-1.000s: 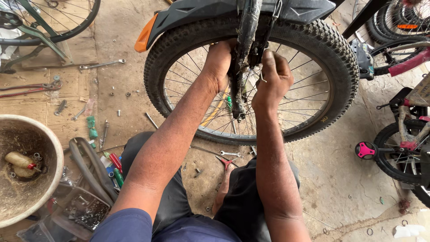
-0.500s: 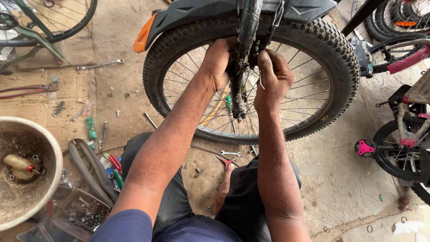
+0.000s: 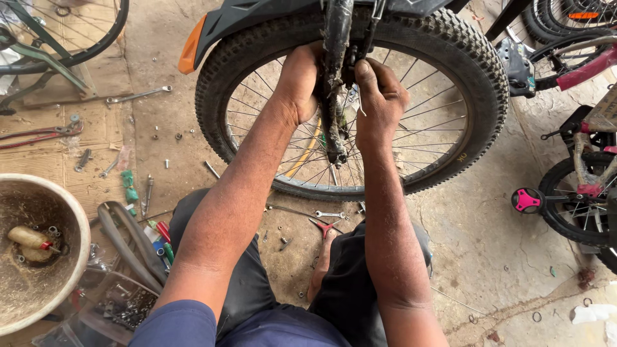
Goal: The person repairs a bicycle brake assembly by hand using a wrench and a screwdriver to tighten components on the front fork.
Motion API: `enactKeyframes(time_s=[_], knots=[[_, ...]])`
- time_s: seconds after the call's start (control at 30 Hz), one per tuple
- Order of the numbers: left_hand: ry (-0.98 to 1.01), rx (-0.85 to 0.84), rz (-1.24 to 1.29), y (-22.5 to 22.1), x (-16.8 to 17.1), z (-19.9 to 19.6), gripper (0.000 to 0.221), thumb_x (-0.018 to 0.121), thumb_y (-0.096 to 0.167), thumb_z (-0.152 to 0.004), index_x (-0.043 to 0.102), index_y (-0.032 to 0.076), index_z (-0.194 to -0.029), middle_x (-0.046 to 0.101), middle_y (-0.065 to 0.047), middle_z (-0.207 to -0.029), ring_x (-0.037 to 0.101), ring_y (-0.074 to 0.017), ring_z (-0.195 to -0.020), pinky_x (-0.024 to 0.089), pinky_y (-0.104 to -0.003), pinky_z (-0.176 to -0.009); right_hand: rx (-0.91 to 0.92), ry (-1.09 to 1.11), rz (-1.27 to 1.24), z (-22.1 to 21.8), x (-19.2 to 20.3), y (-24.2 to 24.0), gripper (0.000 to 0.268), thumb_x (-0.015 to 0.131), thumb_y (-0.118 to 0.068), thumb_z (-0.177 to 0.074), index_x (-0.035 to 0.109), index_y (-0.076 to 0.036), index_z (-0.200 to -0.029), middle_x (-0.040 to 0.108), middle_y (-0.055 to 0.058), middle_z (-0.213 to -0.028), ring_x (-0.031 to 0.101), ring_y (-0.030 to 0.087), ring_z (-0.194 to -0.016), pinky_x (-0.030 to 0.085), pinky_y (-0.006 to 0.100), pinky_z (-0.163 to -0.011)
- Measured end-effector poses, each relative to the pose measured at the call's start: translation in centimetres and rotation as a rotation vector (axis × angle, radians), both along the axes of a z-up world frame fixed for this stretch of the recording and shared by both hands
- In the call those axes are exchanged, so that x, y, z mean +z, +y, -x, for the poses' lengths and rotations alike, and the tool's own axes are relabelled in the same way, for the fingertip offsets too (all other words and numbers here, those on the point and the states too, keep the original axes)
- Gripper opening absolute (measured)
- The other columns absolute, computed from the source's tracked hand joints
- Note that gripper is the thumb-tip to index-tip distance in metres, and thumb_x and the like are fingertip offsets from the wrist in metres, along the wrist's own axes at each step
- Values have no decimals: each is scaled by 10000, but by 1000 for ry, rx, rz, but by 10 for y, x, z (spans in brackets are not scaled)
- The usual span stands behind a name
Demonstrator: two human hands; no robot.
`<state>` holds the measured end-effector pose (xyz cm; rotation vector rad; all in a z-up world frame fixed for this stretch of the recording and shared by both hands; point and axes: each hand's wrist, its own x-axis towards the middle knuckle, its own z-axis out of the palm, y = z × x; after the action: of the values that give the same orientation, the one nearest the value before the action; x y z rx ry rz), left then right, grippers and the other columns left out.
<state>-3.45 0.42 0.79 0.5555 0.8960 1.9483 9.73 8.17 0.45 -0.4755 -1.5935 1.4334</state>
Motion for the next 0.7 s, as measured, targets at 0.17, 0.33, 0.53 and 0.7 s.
enactKeyframes(time_s=[0.17,0.33,0.53,0.7], knots=[[-60,8,-53,5,-3,-3,288,489,226,-983,711,48,-938,676,-64,-834,645,-186,-830,560,-395,-807,71,57,62,-1,-1,5,309,738,-169,-1000,723,70,-1195,767,141,-1043,726,188,-997,595,333,-954],[-83,35,-31,5,-3,-3,265,511,232,-998,682,58,-895,662,-59,-812,634,-184,-810,554,-383,-749,28,34,-66,-2,-6,7,328,733,-190,-1010,717,64,-1217,754,171,-1094,738,223,-1042,618,365,-981],[-137,43,-81,6,-6,-4,253,532,223,-1005,721,63,-951,678,-62,-850,642,-177,-819,567,-388,-798,-20,-18,-13,1,-9,5,345,726,-250,-989,733,22,-1201,778,185,-1107,771,230,-1012,662,365,-931],[-206,21,-140,4,-9,-1,269,569,263,-1046,719,39,-1038,727,-66,-932,689,-188,-866,573,-383,-857,-37,58,31,7,-20,1,352,734,-254,-991,730,10,-1223,779,185,-1113,764,233,-1013,649,374,-926]])
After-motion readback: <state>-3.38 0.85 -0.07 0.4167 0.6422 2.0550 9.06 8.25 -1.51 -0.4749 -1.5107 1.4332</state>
